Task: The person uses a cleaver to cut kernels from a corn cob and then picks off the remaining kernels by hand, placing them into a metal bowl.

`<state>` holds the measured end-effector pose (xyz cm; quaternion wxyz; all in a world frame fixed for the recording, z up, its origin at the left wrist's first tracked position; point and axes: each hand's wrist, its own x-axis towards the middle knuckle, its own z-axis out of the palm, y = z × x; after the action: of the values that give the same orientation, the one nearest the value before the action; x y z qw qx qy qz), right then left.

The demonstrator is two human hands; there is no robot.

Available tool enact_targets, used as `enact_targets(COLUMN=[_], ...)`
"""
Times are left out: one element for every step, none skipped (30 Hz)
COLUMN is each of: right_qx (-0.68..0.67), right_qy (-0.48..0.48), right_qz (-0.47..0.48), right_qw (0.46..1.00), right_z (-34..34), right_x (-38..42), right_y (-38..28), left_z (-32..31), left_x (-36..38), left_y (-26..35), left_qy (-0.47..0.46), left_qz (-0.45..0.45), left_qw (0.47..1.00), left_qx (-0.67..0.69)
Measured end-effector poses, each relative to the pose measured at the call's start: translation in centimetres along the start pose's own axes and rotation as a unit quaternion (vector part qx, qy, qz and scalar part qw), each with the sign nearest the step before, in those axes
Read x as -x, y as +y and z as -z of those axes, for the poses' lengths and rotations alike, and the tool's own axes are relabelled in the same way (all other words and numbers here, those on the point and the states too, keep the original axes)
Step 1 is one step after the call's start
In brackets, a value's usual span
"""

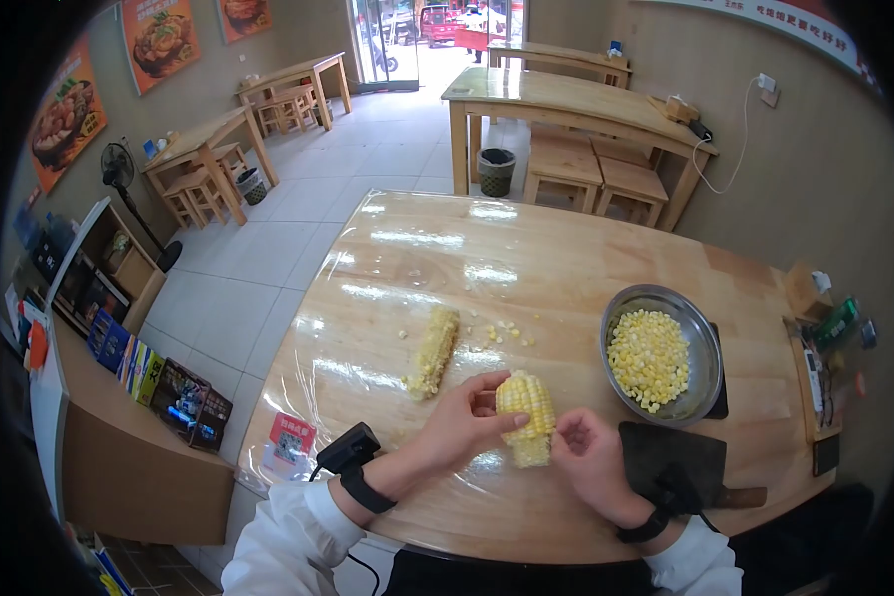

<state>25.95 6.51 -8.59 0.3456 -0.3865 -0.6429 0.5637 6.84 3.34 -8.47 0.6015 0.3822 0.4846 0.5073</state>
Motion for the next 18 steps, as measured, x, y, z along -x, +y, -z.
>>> enact_targets(right_qx=[0.0, 0.0, 0.002, 0.004, 0.003, -0.002, -0.008, -0.008, 0.037, 0.08, 0.08, 0.042, 0.005, 0.004, -0.04, -0.085, -0.087, -0.192], right_qy=[0.011, 0.011, 0.007, 0.003, 0.003, -0.001, -0.005, -0.005, -0.021, -0.036, -0.036, -0.036, -0.035, -0.034, -0.034, -0.034, -0.035, -0.057], right_qz=[0.013, 0.012, 0.029, 0.047, 0.045, 0.055, 0.066, 0.065, 0.08, 0.095, 0.093, 0.067, 0.041, 0.04, -0.017, -0.074, -0.076, -0.152], right_qw=[1.0, 1.0, 1.0, 0.999, 0.999, 0.998, 0.998, 0.998, 0.996, 0.992, 0.992, 0.996, 0.999, 0.999, 0.998, 0.993, 0.993, 0.968], right_z=[0.0, 0.0, 0.0, 0.0, 0.0, 0.2, 0.4, 0.7, 1.2, 1.4, 1.5, 1.6, 1.7, 1.6, 1.5, 1.4, 1.4, 1.6], right_x=[0.0, 0.0, 0.1, 0.1, 0.1, 0.1, 0.1, 0.0, 0.0, 0.0, 0.0, 0.0, 0.0, 0.1, 0.1, 0.2, 0.1, -0.1], right_y=[-0.3, -0.3, -0.2, -0.1, -0.2, -0.4, -0.7, -1.1, -1.8, -2.0, -1.8, -1.5, -1.3, -1.3, -1.3, -1.2, -0.8, -0.1], left_z=[-0.1, -0.2, -0.4, -0.5, -0.7, -0.9, -1.0, -1.1, -1.1, -1.1, -1.1, -1.1, -1.1, -1.1, -1.1, -1.1, -1.0, -0.9], left_x=[0.3, 0.5, 0.7, 0.9, 1.1, 1.3, 1.5, 1.5, 1.5, 1.5, 1.5, 1.3, 1.3, 1.4, 1.5, 1.5, 1.4, 1.0], left_y=[0.3, 0.5, 0.6, 0.7, 0.7, 0.7, 0.8, 0.9, 1.1, 1.2, 1.0, 0.9, 0.8, 0.7, 0.5, 0.4, 0.0, -0.5], left_qy=[-0.011, -0.011, -0.01, -0.008, -0.008, -0.008, -0.009, -0.008, -0.02, -0.031, -0.03, -0.043, -0.055, -0.055, -0.067, -0.077, -0.076, -0.098], left_qz=[0.017, 0.018, -0.012, -0.041, -0.04, -0.059, -0.079, -0.078, -0.087, -0.096, -0.095, -0.109, -0.124, -0.123, -0.147, -0.169, -0.167, -0.228], left_qw=[0.999, 0.999, 0.999, 0.999, 0.999, 0.997, 0.994, 0.994, 0.992, 0.99, 0.99, 0.988, 0.985, 0.985, 0.983, 0.98, 0.98, 0.968], left_qx=[0.029, 0.029, 0.03, 0.031, 0.031, 0.052, 0.072, 0.073, 0.086, 0.1, 0.1, 0.102, 0.104, 0.104, 0.089, 0.074, 0.073, 0.032])
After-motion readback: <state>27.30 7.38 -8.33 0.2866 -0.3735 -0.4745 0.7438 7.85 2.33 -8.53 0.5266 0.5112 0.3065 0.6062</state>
